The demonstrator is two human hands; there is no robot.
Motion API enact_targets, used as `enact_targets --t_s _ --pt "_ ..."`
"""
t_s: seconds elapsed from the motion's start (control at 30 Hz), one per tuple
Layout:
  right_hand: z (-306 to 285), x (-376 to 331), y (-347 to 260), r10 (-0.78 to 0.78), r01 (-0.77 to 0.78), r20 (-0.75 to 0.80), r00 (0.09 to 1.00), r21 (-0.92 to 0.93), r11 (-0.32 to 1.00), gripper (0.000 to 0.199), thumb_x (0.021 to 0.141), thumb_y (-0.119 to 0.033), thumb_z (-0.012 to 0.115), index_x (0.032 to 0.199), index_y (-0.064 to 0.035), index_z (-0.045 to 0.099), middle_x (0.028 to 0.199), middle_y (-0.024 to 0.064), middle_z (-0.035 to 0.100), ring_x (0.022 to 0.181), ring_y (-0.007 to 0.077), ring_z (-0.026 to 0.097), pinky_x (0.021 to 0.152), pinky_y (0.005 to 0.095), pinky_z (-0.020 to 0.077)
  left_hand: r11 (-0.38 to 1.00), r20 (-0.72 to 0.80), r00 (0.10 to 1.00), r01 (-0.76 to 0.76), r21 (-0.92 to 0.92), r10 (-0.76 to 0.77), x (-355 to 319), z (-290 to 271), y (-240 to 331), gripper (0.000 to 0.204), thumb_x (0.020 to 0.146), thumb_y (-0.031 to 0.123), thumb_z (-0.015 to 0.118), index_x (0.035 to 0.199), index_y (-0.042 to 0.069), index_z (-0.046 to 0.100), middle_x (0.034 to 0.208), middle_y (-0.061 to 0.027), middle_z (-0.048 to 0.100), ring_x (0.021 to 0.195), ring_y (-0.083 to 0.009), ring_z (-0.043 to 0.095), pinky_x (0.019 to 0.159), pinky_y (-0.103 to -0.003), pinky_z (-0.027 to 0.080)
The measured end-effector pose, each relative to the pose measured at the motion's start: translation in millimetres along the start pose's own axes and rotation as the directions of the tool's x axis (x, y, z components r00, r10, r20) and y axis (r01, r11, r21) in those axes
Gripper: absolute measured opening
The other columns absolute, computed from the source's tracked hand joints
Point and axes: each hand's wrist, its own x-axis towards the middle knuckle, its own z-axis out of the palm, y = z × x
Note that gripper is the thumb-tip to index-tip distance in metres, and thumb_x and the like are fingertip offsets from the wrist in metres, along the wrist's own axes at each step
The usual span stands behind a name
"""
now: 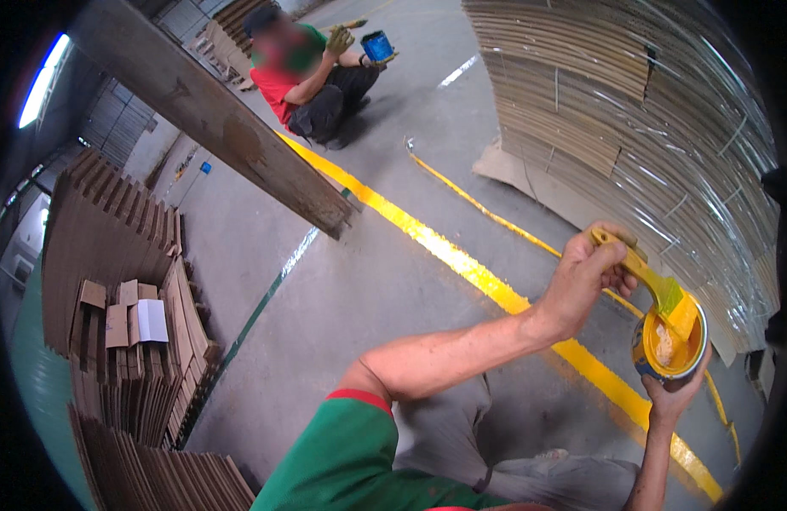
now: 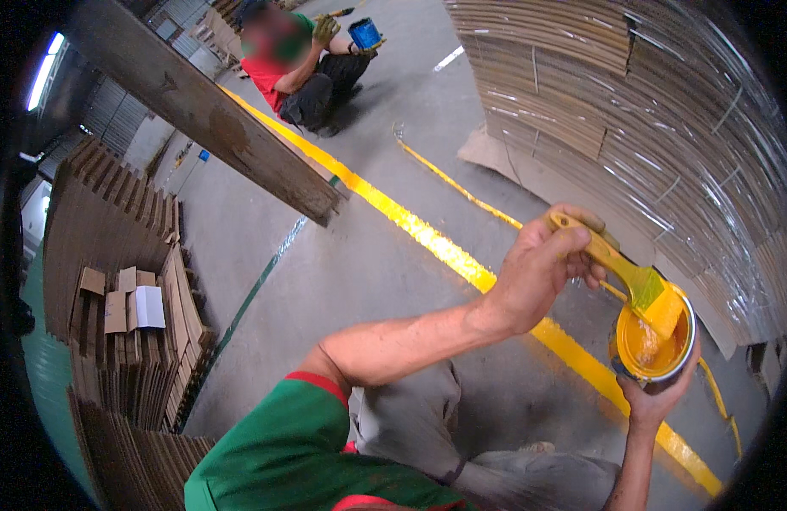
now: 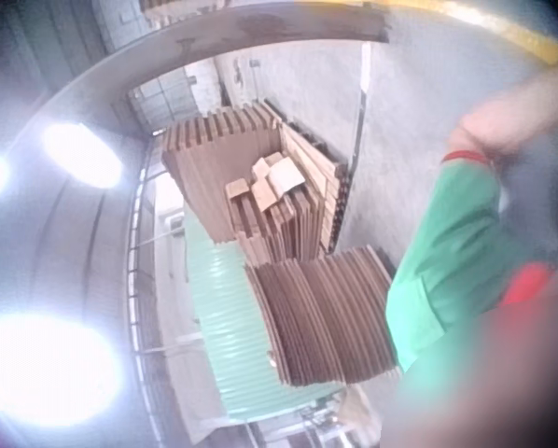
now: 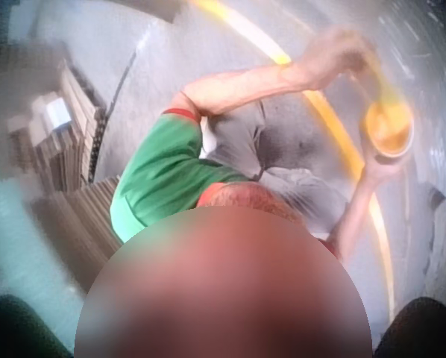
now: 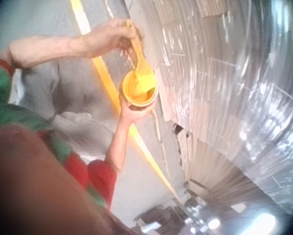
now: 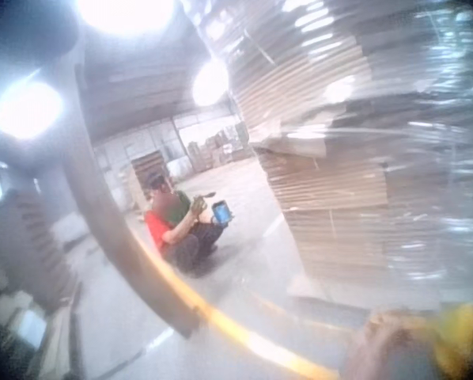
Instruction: The person paints yellow lines on a warehouse floor using a paintbrush and a small paint can. They walk along the lines, dip the brush into the can, and apply paint to extend the lines, occasionally squatting to reach lower sections.
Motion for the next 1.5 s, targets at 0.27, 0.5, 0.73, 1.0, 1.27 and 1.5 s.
enact_targets --t_s 0.27,0.5,0.73,1.0,1.27,1.5 --pt "4.1 0.2 -1.0 0.005 0.0 -0.025 1.0 0.175 0.985 0.113 0.054 -0.017 0.085 0.154 -0.0013 0.035 0.147 0.0132 0.049 0.14 0.0286 0.048 0.122 0.0423 0.0318 1.0 0.016 1.0 -0.01 0.024 0.01 -1.5 2.0 5.1 0.02 0.105 0.018 0.051 0.12 0.004 0.055 0.101 -0.0099 0.07 0.085 -0.015 0.067 0.077 -0.032 0.055" --pt "2.8 -0.5 5.3 -0.009 0.008 0.003 1.0 0.178 0.984 0.114 0.057 -0.016 0.089 0.156 -0.0019 0.033 0.15 0.0137 0.047 0.14 0.0286 0.047 0.121 0.0416 0.032 1.0 0.03 0.999 -0.013 0.02 0.012 -0.8 2.3 5.8 0.02 0.105 0.019 0.051 0.119 0.004 0.055 0.1 -0.0101 0.069 0.084 -0.0151 0.066 0.076 -0.033 0.055" --pt "2.8 -2.0 0.6 0.012 -0.011 -0.004 1.0 0.137 0.991 0.114 0.057 -0.019 0.088 0.155 -0.0012 0.033 0.149 0.0129 0.047 0.14 0.0277 0.047 0.121 0.0412 0.0318 0.999 0.028 0.999 -0.019 0.029 0.019 -1.2 2.1 4.3 0.021 0.105 0.021 0.052 0.119 0.005 0.055 0.1 -0.0099 0.069 0.084 -0.0147 0.066 0.076 -0.032 0.055" --pt "1.9 -0.8 -0.5 -0.005 0.004 0.005 1.0 0.104 0.995 0.113 0.058 -0.023 0.088 0.154 -0.0003 0.034 0.146 0.0125 0.049 0.138 0.027 0.048 0.12 0.0399 0.0322 0.999 0.025 1.0 -0.02 0.031 0.019 -1.7 2.7 4.3 0.021 0.105 0.021 0.052 0.119 0.005 0.055 0.099 -0.0094 0.07 0.084 -0.0148 0.067 0.076 -0.031 0.055" --pt "1.1 -2.6 1.8 0.017 -0.016 -0.006 1.0 0.131 0.991 0.111 0.057 -0.018 0.086 0.154 -0.0002 0.034 0.146 0.0129 0.049 0.138 0.027 0.048 0.12 0.0403 0.0323 0.999 0.022 1.0 -0.022 0.037 0.022 -0.8 3.0 4.2 0.021 0.105 0.019 0.052 0.118 0.004 0.055 0.1 -0.0097 0.069 0.083 -0.015 0.066 0.076 -0.032 0.055" --pt "0.9 -1.3 0.7 0.004 -0.003 -0.017 1.0 0.083 0.997 0.107 0.057 -0.011 0.083 0.153 -0.0013 0.037 0.144 0.0128 0.051 0.137 0.0276 0.05 0.121 0.0408 0.0332 0.999 0.011 1.0 0.001 0.034 -0.001 -1.0 2.3 3.1 0.021 0.104 0.019 0.052 0.118 0.004 0.055 0.101 -0.0098 0.069 0.083 -0.0148 0.066 0.076 -0.032 0.055"
